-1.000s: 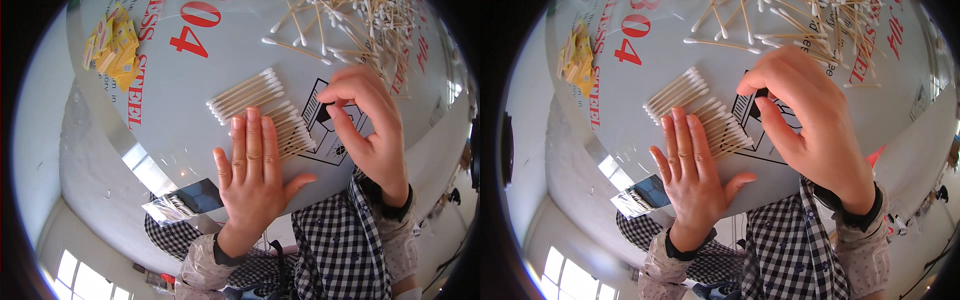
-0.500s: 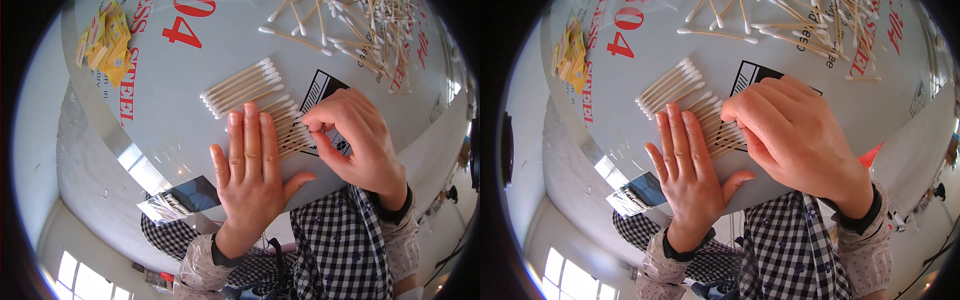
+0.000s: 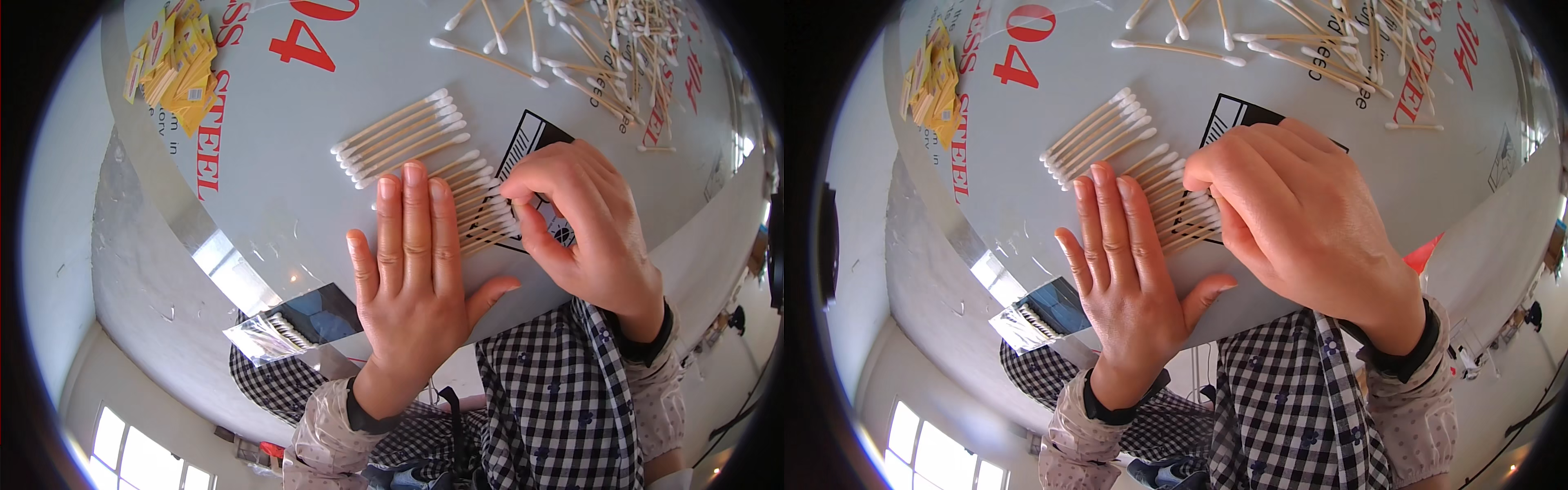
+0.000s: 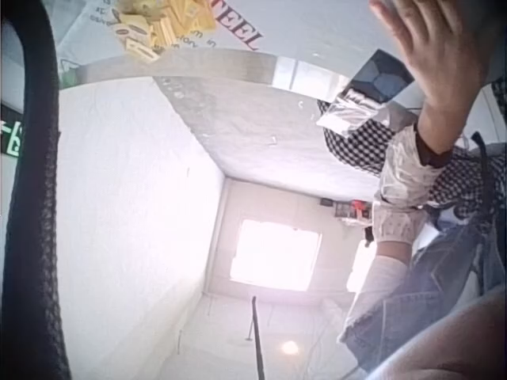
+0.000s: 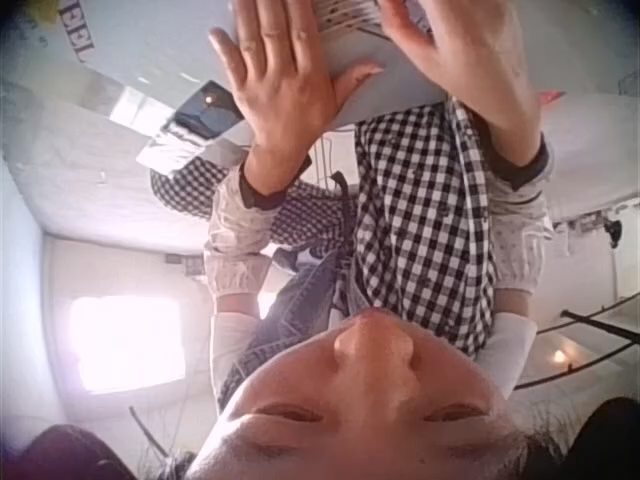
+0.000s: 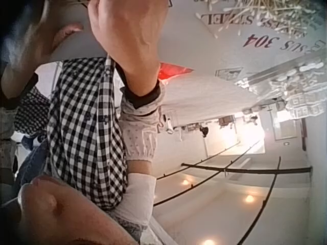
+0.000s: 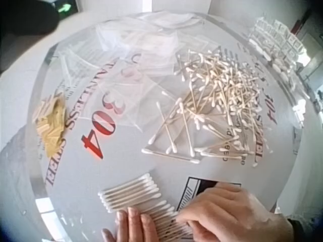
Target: The person is aligning cotton swabs and inserting them into small plastic packets on a metal table.
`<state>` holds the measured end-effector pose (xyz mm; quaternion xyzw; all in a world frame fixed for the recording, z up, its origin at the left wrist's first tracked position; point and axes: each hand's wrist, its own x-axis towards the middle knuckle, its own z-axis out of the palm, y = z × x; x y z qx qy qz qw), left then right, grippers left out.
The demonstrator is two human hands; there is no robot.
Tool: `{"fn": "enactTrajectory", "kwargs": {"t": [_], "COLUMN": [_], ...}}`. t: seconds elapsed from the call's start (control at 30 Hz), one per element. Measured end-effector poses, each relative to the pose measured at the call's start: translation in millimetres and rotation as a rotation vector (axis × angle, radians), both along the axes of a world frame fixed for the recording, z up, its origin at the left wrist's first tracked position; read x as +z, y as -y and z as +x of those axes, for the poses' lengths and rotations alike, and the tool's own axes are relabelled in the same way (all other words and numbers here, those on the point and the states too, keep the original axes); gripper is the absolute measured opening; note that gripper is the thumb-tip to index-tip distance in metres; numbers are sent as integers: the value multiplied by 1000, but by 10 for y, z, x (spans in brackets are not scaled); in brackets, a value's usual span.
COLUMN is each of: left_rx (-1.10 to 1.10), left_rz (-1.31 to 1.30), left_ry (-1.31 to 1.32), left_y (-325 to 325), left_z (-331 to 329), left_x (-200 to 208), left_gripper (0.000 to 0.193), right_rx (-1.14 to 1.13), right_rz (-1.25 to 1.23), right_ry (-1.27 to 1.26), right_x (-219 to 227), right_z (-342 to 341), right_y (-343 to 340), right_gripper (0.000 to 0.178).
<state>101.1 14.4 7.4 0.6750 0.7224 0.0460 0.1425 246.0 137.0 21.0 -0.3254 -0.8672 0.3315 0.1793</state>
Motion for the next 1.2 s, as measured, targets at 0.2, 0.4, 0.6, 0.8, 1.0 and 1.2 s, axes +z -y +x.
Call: {"fn": "enactTrajectory", "kwargs": {"t": [0.2,0.4,0.6,0.8,1.0,1.2], "left_rx": [21,4,-29,-31,-2,2], "left_rz": [7,0,14,29,67,97], "left_ry": [-2,-11,-21,-5,27,57], "left_y": [-19,16,19,101,122,44], "left_z": [16,-17,-29,-69,-106,-76], "left_x": [11,-13,-9,-54,-40,-21], "left_gripper": [91,96,102,101,101,99], "right_rx": [-1,-4,-68,-283,-846,-1204], "right_rz": [-31,-49,-11,-66,-191,-242], "right_ry": [-9,-12,-11,-21,-86,19], "right_x": [8,-11,-13,36,201,256], "right_z": [26,11,157,476,1555,3005], "right_y": [-4,21,-5,124,519,1005], "right_gripper": [35,36,37,32,25,18]}}
